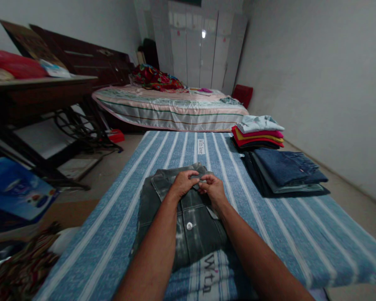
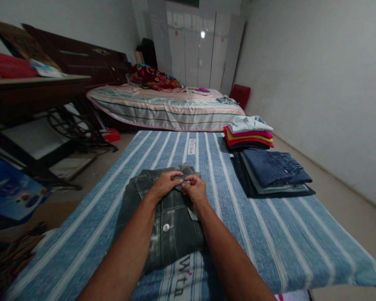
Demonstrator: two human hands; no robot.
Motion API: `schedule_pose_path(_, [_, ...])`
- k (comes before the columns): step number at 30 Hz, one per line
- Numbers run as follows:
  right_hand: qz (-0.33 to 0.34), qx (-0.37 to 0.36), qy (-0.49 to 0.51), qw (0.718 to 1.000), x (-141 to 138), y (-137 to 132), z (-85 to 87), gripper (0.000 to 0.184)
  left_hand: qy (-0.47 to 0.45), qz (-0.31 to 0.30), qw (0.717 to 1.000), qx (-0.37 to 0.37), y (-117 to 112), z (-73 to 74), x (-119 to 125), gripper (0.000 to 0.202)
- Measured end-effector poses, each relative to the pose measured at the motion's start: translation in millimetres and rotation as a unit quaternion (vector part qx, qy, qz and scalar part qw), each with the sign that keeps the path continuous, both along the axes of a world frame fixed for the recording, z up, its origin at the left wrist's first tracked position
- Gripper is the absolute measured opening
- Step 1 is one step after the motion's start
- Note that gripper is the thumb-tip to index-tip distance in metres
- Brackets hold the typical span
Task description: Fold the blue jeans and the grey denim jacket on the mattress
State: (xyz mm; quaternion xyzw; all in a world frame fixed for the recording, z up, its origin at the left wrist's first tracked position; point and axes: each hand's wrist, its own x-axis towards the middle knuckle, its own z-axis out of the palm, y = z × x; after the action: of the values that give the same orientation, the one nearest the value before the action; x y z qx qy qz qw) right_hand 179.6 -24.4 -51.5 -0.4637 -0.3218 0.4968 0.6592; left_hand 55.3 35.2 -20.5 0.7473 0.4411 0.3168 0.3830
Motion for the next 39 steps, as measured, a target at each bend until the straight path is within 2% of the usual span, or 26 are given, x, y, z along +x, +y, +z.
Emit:
schedule_pose_path(26, [0.001, -0.009, 0.004, 1.000, -0.6, 3.1, -0.6, 0.033, 0.019, 0.003, 1.000, 0.011, -0.9, 0.9, -0.2, 0.037])
schedule_pose_path(39, [-0.001, -0.014, -0.011, 1.000, -1.8, 1.4, 2.4, 0.032, 0.005, 0.003, 1.000, -0.007, 1.1, -1.8, 0.4, 0.039])
